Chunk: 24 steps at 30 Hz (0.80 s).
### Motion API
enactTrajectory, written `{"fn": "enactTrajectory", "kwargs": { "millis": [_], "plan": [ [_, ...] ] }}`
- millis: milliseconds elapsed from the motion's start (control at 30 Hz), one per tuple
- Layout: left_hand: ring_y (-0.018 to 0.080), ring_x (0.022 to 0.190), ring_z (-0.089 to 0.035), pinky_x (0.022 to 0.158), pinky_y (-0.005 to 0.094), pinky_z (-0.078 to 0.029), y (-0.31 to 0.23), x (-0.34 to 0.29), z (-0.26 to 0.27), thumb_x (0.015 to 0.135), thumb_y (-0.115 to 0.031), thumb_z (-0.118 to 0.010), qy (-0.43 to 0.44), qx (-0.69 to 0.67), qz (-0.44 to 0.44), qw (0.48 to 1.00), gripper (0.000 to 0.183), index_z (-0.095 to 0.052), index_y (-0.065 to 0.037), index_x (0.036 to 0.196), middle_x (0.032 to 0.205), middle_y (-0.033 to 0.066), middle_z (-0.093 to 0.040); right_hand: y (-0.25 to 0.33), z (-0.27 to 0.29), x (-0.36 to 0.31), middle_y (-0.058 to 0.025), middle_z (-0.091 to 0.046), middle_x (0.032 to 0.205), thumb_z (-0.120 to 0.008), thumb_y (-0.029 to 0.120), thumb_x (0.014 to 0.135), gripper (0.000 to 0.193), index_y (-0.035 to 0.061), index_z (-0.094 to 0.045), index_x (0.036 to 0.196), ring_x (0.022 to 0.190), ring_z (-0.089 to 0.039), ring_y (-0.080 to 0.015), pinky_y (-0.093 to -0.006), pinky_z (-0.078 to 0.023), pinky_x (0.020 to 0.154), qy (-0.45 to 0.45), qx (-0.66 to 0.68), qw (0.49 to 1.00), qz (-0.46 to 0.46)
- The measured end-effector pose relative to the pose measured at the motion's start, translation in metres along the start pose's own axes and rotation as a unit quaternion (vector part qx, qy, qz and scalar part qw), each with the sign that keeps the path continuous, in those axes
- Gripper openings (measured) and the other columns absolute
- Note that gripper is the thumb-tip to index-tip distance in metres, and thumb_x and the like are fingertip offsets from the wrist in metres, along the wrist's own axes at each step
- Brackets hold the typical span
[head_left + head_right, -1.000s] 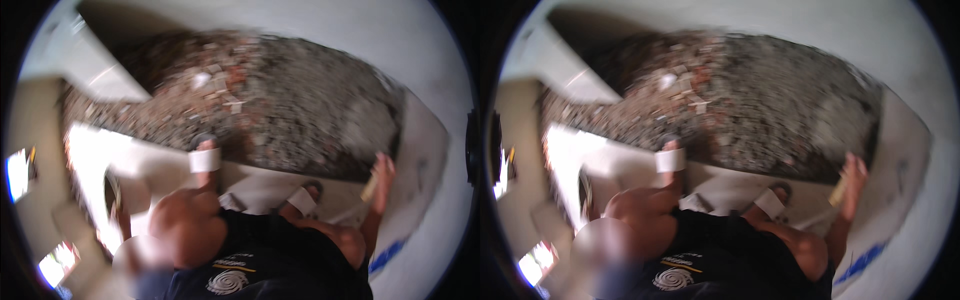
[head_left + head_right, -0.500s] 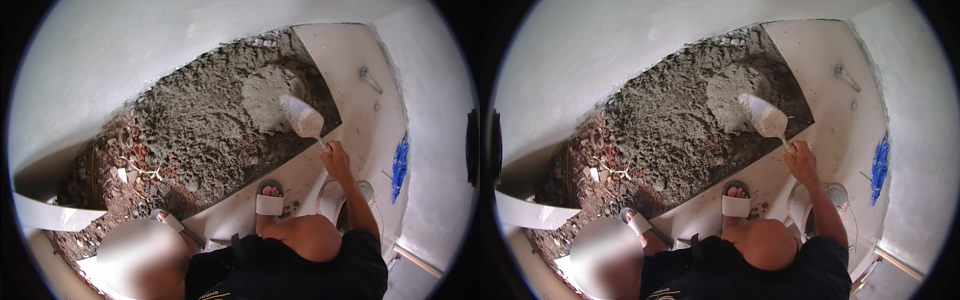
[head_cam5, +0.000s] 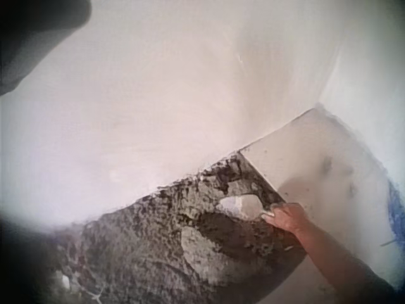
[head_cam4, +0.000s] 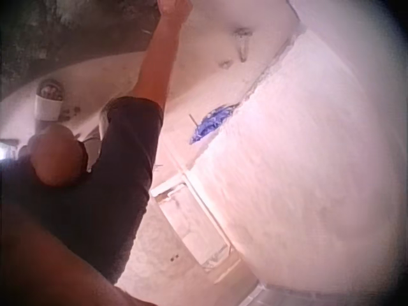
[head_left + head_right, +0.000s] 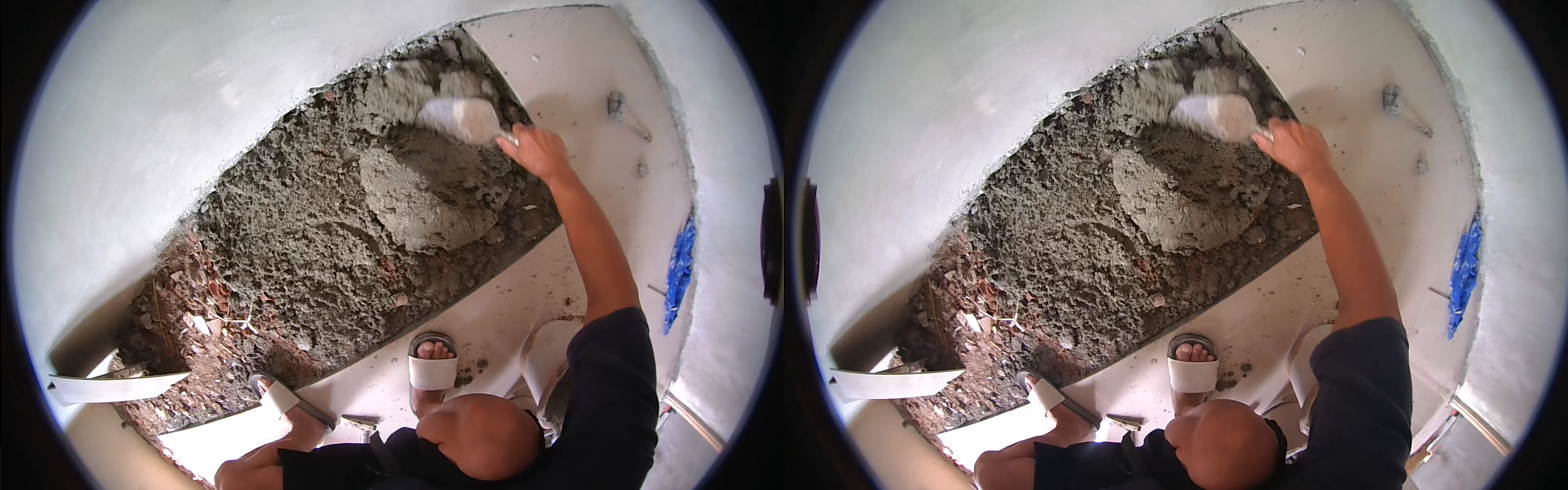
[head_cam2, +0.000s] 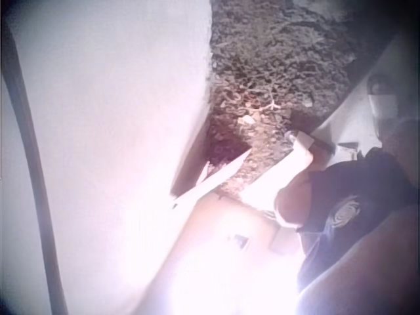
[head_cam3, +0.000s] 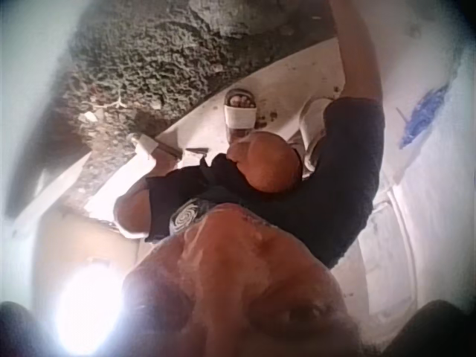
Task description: The person mixes cement with a hoe, carries buckets of cement into a room, spreads the cement on the floor with a trowel, and places a large floor tile onto the prepared area.
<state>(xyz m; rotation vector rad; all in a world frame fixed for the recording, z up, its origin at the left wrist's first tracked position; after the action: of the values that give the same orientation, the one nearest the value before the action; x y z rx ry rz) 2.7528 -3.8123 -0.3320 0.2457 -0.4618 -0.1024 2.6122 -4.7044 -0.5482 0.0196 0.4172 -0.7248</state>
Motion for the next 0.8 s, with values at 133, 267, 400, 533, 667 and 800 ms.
{"fn": "enactTrajectory", "kwargs": {
  "millis": [133, 267, 400, 533, 667, 800],
  "plan": [
    [0.0355, 0.129, -0.043, 0.107, 0.0477, -0.034, -0.045, 0.077, 0.061, 0.091, -0.030, -0.063, -0.090, -0.032, -0.087, 0.992, 0.053, -0.049, 0.002, 0.131, 0.140, 0.0220, -0.044, 0.020, 0.018, 0.048, -0.0151, -0.068, 0.100, -0.046, 0.049, 0.095, 0.050, 0.0036, -0.064, 0.100, 0.091, -0.067, -0.0340, -0.0464, -0.053, 0.079, 0.027, 0.071, 0.994, -0.076],
    [0.0372, 0.135, -0.035, 0.110, 0.0500, -0.029, -0.137, 0.148, 0.097, 0.094, -0.026, -0.059, -0.086, -0.112, -0.218, 0.966, 0.054, -0.041, 0.000, 0.138, 0.146, 0.0229, -0.036, 0.029, 0.019, 0.024, -0.0189, -0.067, 0.100, -0.048, 0.044, 0.095, 0.048, 0.0016, -0.058, 0.113, 0.092, -0.066, -0.0352, -0.0476, -0.052, 0.080, 0.105, 0.139, 0.984, -0.040],
    [0.0354, 0.128, -0.044, 0.106, 0.0480, -0.035, -0.231, 0.136, 0.125, 0.095, -0.035, -0.055, -0.041, -0.106, -0.347, 0.931, 0.055, -0.044, 0.000, 0.135, 0.140, 0.0221, -0.044, 0.000, 0.014, -0.059, -0.0223, -0.065, 0.096, -0.046, 0.047, 0.096, 0.052, 0.0009, -0.052, 0.118, 0.083, -0.066, -0.0360, -0.0481, -0.052, 0.074, 0.075, 0.249, 0.963, -0.064],
    [0.0418, 0.134, -0.034, 0.106, 0.0541, -0.033, -0.246, 0.122, 0.107, 0.089, -0.030, -0.067, 0.149, -0.232, -0.251, 0.928, 0.058, -0.045, -0.003, 0.136, 0.146, 0.0250, -0.035, -0.005, -0.018, -0.064, -0.0107, -0.055, 0.079, -0.046, 0.053, 0.096, 0.054, 0.0019, -0.051, 0.113, 0.063, -0.058, -0.0195, -0.0369, -0.050, 0.060, 0.054, 0.605, 0.750, -0.262],
    [0.0352, 0.129, -0.044, 0.107, 0.0539, -0.030, -0.240, 0.122, 0.069, 0.089, -0.017, -0.067, 0.205, -0.233, -0.310, 0.899, 0.047, -0.050, -0.002, 0.131, 0.144, 0.0196, -0.040, 0.071, -0.030, 0.025, -0.0139, -0.061, 0.086, -0.039, 0.050, 0.098, 0.056, -0.0001, -0.051, 0.121, 0.062, -0.061, -0.0216, -0.0395, -0.053, 0.061, 0.112, 0.604, 0.756, -0.228],
    [0.0307, 0.126, -0.046, 0.099, 0.0424, -0.042, -0.207, 0.131, 0.049, 0.092, -0.016, -0.063, 0.315, -0.277, -0.145, 0.896, 0.044, -0.049, -0.001, 0.132, 0.146, 0.0190, -0.039, 0.048, 0.011, 0.074, -0.0156, -0.065, 0.097, -0.038, 0.043, 0.100, 0.052, 0.0005, -0.052, 0.127, 0.071, -0.065, -0.0251, -0.0385, -0.054, 0.067, 0.108, 0.454, 0.858, -0.214]
  ]
}}
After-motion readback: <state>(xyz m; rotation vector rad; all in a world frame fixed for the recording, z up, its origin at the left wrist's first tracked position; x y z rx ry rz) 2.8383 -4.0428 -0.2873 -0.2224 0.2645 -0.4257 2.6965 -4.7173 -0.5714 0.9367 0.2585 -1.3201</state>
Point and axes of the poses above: each hand's wrist, its own x-axis towards the middle knuckle, its own z-axis out of the back of the hand, y = z × x, the point moved 8 cm from there along x, towards the middle knuckle
